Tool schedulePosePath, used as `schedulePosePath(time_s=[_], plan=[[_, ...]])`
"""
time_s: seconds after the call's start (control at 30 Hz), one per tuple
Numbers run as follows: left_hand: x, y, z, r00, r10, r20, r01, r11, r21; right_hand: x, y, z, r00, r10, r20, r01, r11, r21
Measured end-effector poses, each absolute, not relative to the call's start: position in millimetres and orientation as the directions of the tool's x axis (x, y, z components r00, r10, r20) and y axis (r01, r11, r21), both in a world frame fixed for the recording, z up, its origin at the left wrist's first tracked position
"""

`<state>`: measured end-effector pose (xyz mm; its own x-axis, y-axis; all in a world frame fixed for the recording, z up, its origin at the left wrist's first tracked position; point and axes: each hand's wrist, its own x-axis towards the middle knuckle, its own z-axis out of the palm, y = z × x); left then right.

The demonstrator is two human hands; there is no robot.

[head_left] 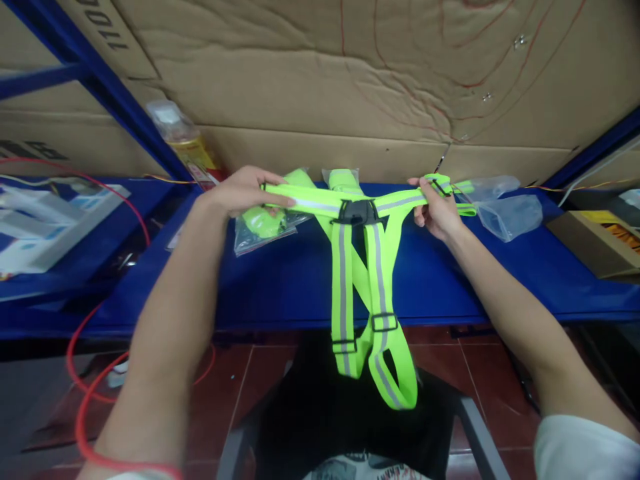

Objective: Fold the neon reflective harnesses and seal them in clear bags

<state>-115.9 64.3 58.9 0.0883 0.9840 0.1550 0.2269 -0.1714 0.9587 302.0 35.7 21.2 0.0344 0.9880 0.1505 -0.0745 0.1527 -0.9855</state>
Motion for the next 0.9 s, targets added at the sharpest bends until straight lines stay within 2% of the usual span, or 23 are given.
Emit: schedulePosePath(time_s=[0.1,0.17,0.3,0.4,0.53,0.67,0.8,0.9], plan=[[-105,77,52,-0.073,0.997,0.021,0.121,-0.012,0.993,305,39,20,-0.015,0.997,0.072,-0.165,0.068,-0.984],[-97,80,51,-0.185,0.983,-0.008,-0.006,0.007,1.0,305,38,19,-0.067,0.997,0.038,-0.194,0.024,-0.981],[-90,78,54,-0.145,0.986,-0.082,-0.17,0.057,0.984,305,37,17,-0.106,0.993,0.059,-0.177,0.04,-0.983],[-89,75,52,-0.183,0.983,0.004,-0.138,-0.03,0.99,307,39,14,-0.032,0.994,0.102,-0.116,0.098,-0.988],[-87,79,45,-0.385,0.908,0.168,-0.017,-0.189,0.982,309,46,10,0.057,0.964,0.26,0.084,0.254,-0.963],[-78,88,40,-0.405,0.903,0.147,-0.171,-0.232,0.957,300,57,10,0.1,0.925,0.366,0.197,0.342,-0.919],[-67,88,43,-0.405,0.898,0.171,-0.375,-0.333,0.865,285,76,11,0.173,0.922,0.346,0.231,0.303,-0.925],[-61,76,51,-0.273,0.944,0.188,-0.492,-0.305,0.816,276,83,11,0.242,0.926,0.288,0.115,0.267,-0.957]])
